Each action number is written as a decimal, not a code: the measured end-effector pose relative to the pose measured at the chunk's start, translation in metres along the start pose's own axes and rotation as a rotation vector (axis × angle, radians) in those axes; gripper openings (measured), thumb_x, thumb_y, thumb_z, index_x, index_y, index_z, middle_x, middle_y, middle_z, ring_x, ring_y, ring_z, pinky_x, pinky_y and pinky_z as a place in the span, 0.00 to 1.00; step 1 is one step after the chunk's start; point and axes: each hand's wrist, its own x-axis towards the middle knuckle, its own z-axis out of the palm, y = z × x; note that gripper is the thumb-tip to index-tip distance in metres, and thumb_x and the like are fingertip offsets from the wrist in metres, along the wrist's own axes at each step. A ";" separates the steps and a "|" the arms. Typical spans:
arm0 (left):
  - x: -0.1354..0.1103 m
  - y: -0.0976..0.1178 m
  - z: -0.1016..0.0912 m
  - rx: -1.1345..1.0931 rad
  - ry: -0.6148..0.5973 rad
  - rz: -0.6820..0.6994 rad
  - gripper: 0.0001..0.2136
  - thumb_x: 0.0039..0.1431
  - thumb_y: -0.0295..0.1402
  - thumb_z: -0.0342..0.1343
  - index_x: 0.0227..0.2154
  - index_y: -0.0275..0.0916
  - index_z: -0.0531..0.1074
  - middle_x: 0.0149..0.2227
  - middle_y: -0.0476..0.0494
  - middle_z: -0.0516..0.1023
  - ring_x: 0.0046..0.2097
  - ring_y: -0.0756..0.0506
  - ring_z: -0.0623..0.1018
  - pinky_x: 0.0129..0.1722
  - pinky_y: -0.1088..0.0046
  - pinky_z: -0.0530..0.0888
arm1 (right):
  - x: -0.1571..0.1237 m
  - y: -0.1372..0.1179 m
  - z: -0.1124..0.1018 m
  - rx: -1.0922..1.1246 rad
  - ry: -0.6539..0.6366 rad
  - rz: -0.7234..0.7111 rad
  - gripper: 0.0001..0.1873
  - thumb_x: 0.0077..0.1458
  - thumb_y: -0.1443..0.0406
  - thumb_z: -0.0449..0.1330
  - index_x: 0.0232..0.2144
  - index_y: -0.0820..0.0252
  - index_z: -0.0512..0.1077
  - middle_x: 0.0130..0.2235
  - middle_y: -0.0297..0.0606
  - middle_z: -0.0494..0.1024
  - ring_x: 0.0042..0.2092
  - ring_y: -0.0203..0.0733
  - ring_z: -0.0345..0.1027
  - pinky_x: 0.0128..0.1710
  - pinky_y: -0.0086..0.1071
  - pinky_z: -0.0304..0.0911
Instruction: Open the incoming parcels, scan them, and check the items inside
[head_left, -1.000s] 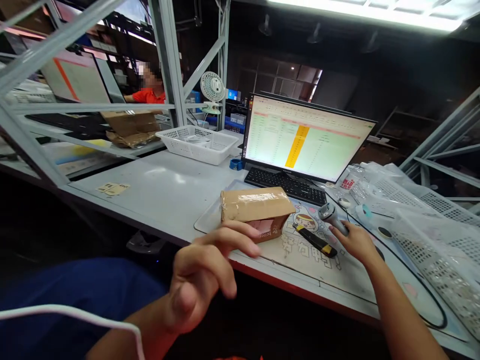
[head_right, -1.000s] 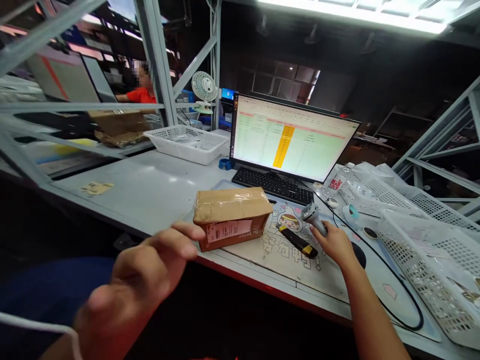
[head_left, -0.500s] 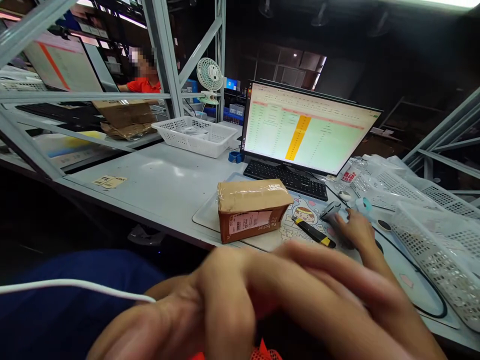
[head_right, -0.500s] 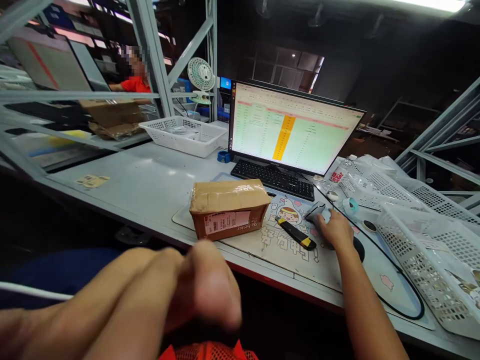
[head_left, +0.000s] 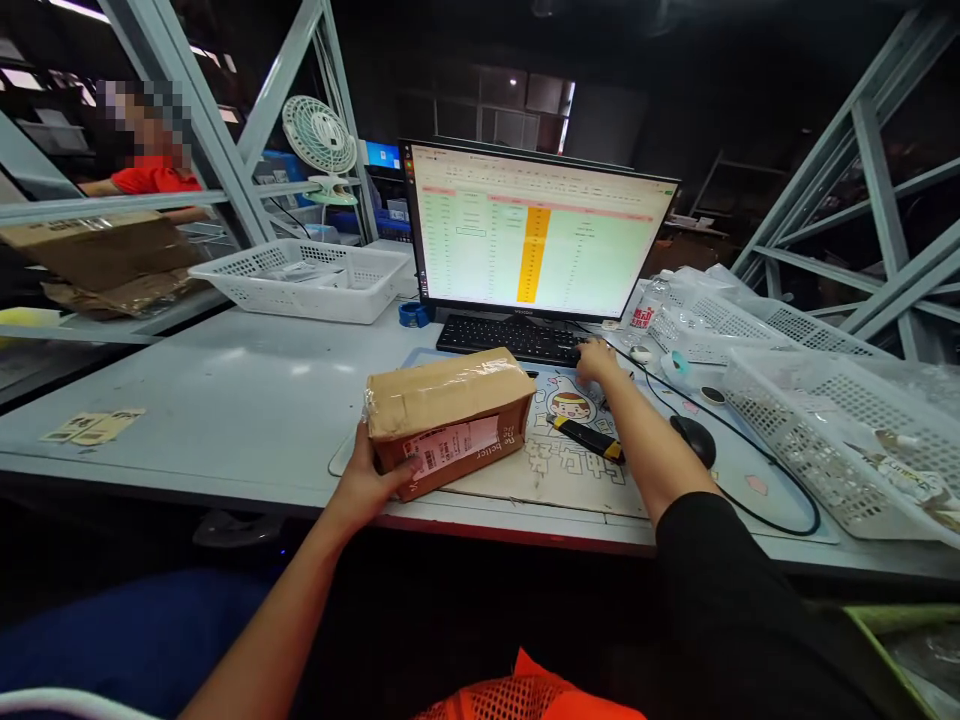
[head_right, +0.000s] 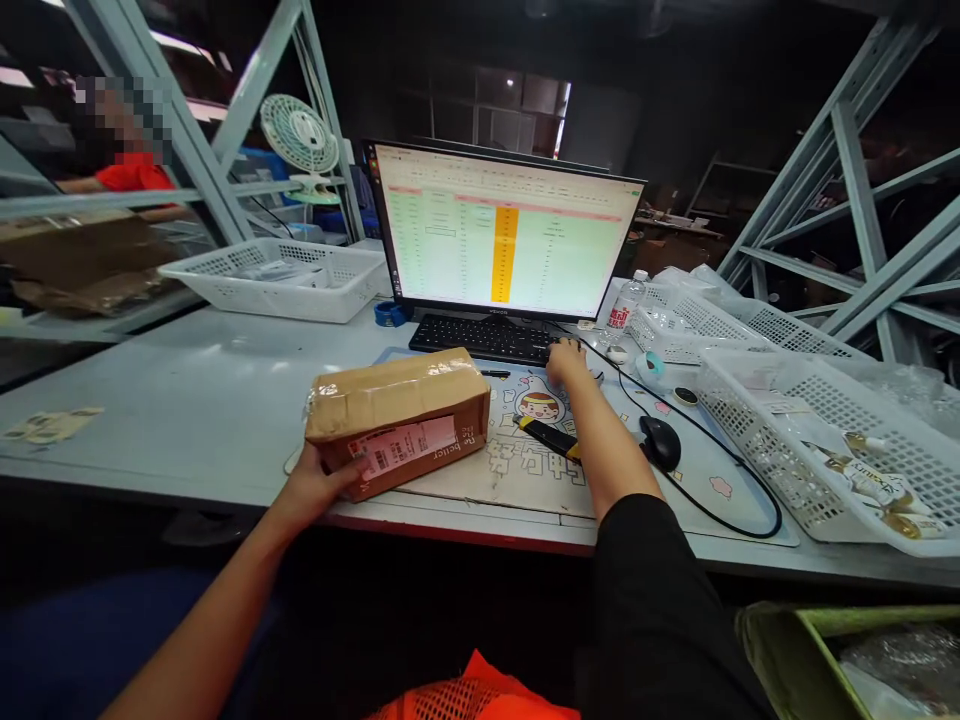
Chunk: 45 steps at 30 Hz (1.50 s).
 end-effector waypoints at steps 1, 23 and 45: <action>0.000 -0.001 0.000 0.001 0.003 -0.005 0.47 0.47 0.57 0.73 0.64 0.41 0.61 0.60 0.32 0.75 0.63 0.27 0.75 0.64 0.47 0.74 | 0.004 -0.003 0.003 -0.025 -0.026 0.001 0.18 0.65 0.62 0.67 0.55 0.62 0.76 0.63 0.49 0.72 0.66 0.59 0.63 0.66 0.59 0.59; 0.006 0.003 -0.001 -0.012 -0.076 0.060 0.53 0.50 0.56 0.72 0.73 0.39 0.53 0.68 0.29 0.68 0.71 0.28 0.67 0.73 0.46 0.63 | -0.131 -0.034 -0.004 -0.106 -0.255 -0.222 0.21 0.67 0.55 0.61 0.57 0.58 0.76 0.56 0.51 0.80 0.57 0.57 0.75 0.52 0.40 0.69; 0.012 0.024 -0.012 0.137 -0.198 0.136 0.48 0.42 0.65 0.70 0.59 0.35 0.73 0.59 0.28 0.79 0.61 0.27 0.78 0.63 0.49 0.76 | -0.149 -0.063 -0.075 1.009 -0.421 -0.284 0.23 0.66 0.44 0.61 0.36 0.57 0.69 0.24 0.32 0.71 0.21 0.35 0.66 0.18 0.27 0.65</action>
